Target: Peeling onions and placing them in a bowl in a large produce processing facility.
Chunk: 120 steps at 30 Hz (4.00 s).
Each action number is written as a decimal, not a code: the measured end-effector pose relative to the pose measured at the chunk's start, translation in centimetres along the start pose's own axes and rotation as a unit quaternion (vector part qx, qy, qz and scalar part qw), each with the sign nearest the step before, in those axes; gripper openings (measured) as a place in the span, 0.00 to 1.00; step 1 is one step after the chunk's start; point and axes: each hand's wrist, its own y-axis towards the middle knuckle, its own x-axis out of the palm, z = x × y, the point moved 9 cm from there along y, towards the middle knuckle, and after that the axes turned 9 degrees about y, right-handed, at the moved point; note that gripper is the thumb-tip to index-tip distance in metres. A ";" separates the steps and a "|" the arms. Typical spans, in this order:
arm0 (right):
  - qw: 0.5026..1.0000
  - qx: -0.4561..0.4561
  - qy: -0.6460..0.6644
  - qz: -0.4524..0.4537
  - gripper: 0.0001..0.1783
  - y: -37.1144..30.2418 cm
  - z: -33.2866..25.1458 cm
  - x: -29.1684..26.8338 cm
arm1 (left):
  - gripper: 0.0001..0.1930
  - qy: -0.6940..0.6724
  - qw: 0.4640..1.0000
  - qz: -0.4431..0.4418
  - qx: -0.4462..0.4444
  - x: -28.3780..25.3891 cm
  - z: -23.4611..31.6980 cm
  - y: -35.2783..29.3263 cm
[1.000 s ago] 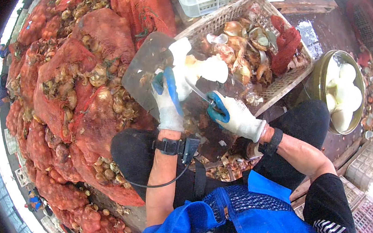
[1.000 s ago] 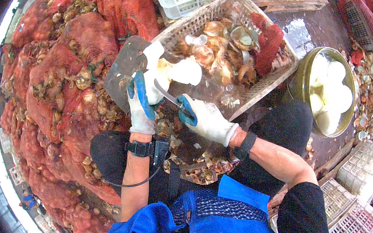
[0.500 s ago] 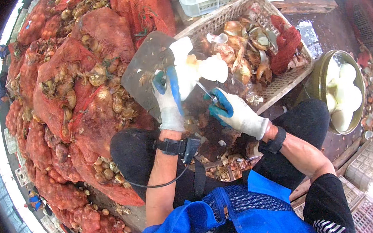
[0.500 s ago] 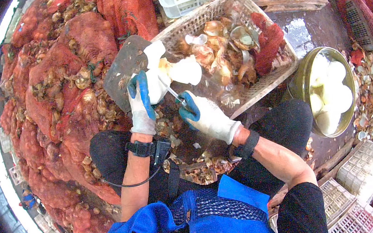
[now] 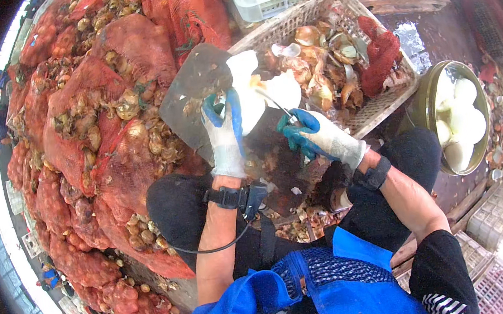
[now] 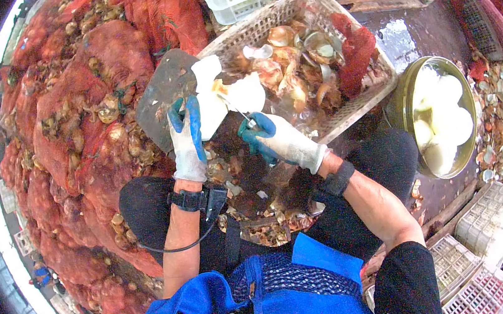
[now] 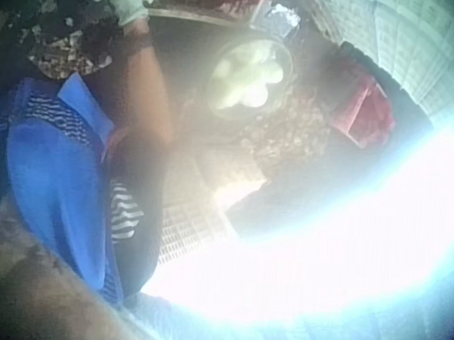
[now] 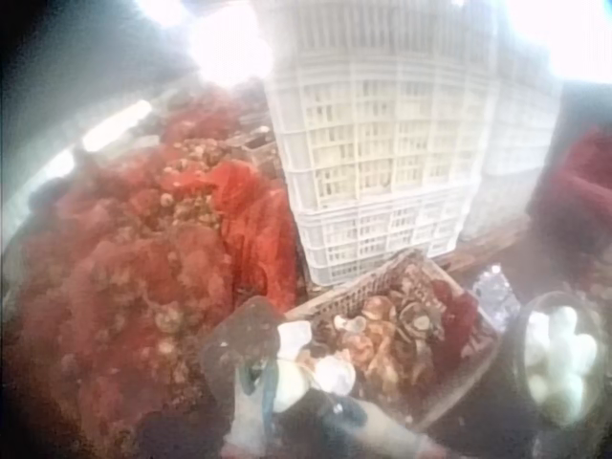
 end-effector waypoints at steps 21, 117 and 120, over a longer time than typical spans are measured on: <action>0.990 0.059 0.107 -0.076 0.17 1.6 2.2 -1.0 | 0.29 0.143 0.982 -0.065 0.102 -0.1 -0.5 2.3; 0.990 0.063 0.082 -0.092 0.08 2.1 2.1 -1.6 | 0.41 0.410 0.872 -0.129 0.234 1.9 6.6 -1.2; 0.996 -0.032 -0.065 -0.047 0.11 2.1 0.8 -1.1 | 0.41 0.396 0.877 -0.145 0.230 1.1 6.3 -0.5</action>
